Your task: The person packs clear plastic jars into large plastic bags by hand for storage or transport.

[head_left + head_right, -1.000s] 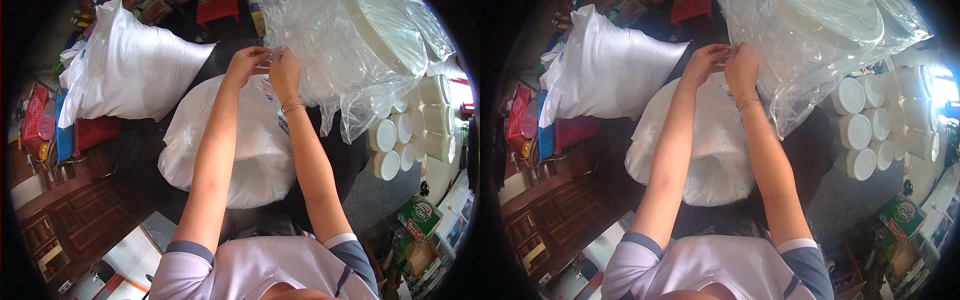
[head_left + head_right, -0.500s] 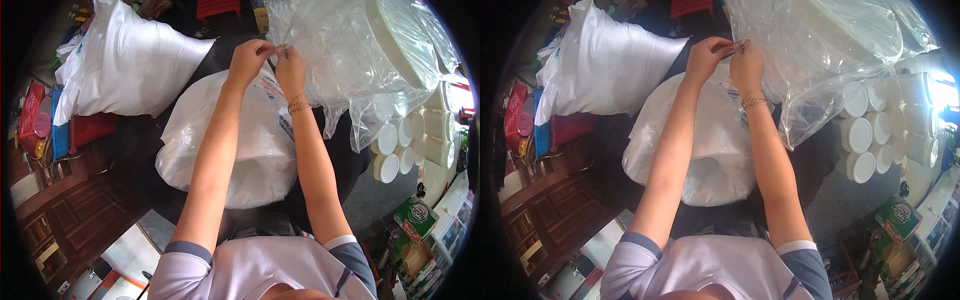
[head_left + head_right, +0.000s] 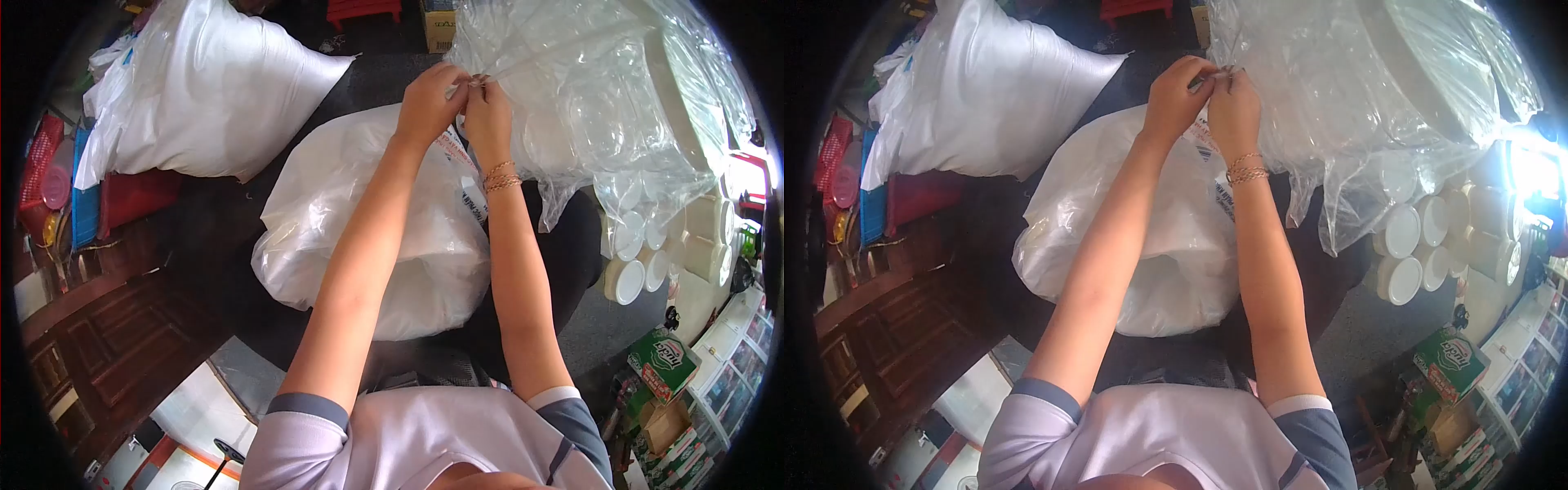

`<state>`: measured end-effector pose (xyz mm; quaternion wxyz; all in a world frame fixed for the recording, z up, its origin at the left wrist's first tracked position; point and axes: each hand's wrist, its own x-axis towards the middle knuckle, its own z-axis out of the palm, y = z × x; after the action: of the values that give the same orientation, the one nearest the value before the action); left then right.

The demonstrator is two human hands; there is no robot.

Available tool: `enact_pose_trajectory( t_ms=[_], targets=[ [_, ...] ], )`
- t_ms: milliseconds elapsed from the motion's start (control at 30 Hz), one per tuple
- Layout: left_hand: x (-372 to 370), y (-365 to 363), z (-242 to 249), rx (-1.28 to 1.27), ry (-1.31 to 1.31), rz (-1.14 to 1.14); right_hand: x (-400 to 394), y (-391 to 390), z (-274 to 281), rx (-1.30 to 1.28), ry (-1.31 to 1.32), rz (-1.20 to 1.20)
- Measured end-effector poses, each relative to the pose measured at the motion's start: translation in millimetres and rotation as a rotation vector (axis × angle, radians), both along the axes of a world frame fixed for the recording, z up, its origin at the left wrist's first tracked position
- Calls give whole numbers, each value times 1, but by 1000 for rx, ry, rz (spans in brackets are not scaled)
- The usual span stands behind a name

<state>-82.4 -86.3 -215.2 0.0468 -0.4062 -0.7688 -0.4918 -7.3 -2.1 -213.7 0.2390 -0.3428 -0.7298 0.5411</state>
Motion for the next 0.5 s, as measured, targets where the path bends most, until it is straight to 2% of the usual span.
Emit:
enact_pose_trajectory(
  t_ms=[233, 300, 433, 500],
  targets=[
    [5, 6, -20, 157, -368, 143, 2, -6, 11, 84, -114, 15],
    [4, 9, -23, 223, -679, 144, 0, -5, 3, 99, -60, 6],
    [2, -1, -37, 304, -1271, 104, 5, -5, 2, 151, -115, -2],
    [3, 1, -38, 225, -972, 95, 2, -3, 4, 96, -127, -4]
  ],
)
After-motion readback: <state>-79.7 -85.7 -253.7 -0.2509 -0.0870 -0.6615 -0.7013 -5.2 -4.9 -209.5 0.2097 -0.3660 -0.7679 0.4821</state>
